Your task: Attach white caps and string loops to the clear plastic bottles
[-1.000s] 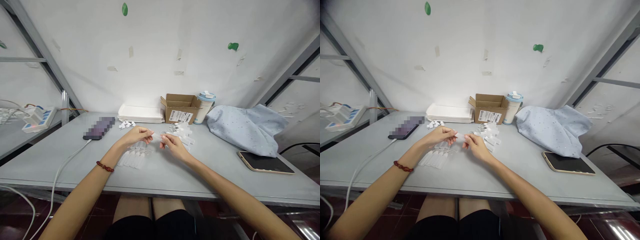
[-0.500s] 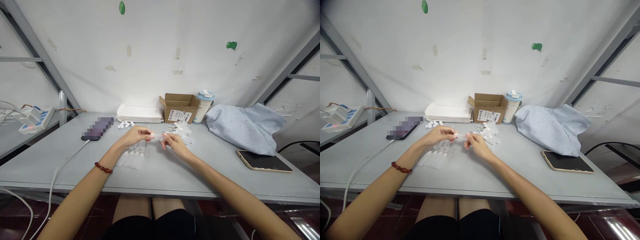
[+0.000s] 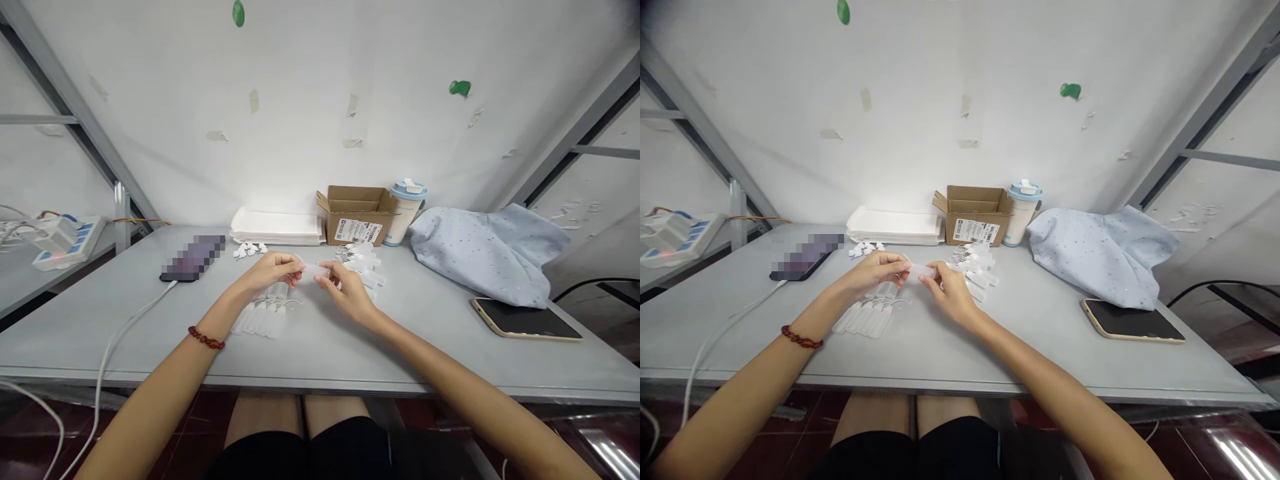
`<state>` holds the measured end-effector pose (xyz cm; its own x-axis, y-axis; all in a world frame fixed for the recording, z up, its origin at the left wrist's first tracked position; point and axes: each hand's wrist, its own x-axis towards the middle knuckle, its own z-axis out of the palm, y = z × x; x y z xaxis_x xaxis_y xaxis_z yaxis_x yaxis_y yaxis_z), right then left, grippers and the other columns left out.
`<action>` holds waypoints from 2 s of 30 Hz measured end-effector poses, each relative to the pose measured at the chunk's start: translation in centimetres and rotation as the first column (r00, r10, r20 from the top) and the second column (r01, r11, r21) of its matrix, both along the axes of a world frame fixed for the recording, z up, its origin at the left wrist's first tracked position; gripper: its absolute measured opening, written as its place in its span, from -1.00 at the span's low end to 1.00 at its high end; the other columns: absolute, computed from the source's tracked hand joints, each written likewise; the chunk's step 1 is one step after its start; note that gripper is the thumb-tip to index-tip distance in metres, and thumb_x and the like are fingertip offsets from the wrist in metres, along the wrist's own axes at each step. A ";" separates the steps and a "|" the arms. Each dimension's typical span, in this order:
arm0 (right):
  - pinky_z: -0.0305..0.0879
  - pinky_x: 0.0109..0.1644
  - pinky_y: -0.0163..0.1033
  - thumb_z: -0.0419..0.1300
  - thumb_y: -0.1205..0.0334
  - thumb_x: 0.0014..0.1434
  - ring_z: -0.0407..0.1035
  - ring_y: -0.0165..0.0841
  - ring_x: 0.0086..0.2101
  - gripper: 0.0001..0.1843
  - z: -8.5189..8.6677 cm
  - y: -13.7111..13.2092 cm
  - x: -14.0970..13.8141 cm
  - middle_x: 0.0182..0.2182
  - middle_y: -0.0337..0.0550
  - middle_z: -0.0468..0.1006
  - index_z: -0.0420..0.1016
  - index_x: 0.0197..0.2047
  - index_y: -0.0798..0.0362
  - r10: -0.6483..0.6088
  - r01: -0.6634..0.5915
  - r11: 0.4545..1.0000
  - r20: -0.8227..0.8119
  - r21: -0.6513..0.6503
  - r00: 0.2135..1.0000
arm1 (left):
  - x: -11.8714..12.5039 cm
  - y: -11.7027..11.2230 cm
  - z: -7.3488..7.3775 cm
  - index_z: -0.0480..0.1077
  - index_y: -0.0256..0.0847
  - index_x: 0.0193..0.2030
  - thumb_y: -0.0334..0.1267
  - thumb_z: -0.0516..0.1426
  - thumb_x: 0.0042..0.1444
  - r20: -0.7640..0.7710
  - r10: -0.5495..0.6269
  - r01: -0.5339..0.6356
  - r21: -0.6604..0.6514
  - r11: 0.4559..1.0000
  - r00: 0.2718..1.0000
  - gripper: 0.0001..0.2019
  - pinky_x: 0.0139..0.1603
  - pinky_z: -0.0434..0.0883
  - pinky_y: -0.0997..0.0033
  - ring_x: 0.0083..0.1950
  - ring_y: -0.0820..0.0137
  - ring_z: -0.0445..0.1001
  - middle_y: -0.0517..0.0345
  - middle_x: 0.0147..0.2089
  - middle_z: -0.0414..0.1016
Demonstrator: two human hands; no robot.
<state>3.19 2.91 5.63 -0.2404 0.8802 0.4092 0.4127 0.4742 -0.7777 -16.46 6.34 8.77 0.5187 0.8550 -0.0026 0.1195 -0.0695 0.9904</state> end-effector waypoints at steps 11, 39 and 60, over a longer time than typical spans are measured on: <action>0.13 -0.42 -0.34 -0.06 0.00 0.26 0.20 -0.49 -0.63 -0.48 0.5 -0.3 0.2 -0.72 -0.26 0.35 0.22 -0.67 0.06 -0.002 0.008 0.996 0.068 -0.094 0.998 | 0.1 0.0 -0.1 0.49 -0.28 -0.36 -0.15 0.28 -0.10 -0.018 0.043 -0.041 0.115 0.992 0.999 -0.77 -0.30 0.38 0.41 -0.43 0.50 0.38 0.14 -0.35 0.46; 0.15 -0.33 -0.26 -0.04 0.08 0.25 0.28 -0.34 -0.45 -0.69 -0.2 -0.1 0.1 -0.50 -0.15 0.42 0.41 -0.20 0.09 -0.056 0.039 0.990 0.123 0.136 0.991 | 1.1 -0.5 -0.2 0.37 -0.32 -0.55 0.06 0.16 0.00 -0.112 0.053 -0.048 0.047 0.998 0.992 -0.59 -0.46 0.34 0.45 -0.51 0.50 0.31 0.13 -0.47 0.38; 0.05 -0.43 -0.30 -0.01 0.01 0.21 0.12 -0.43 -0.54 -0.68 0.8 -0.2 0.1 -0.59 -0.28 0.26 0.38 -0.34 0.07 -0.043 0.043 0.999 -0.009 -0.010 0.999 | 1.0 -0.5 -0.2 0.44 -0.30 -0.44 0.04 0.15 0.04 -0.025 0.063 -0.059 0.151 0.987 0.998 -0.62 -0.30 0.38 0.40 -0.31 0.38 0.41 0.04 -0.38 0.47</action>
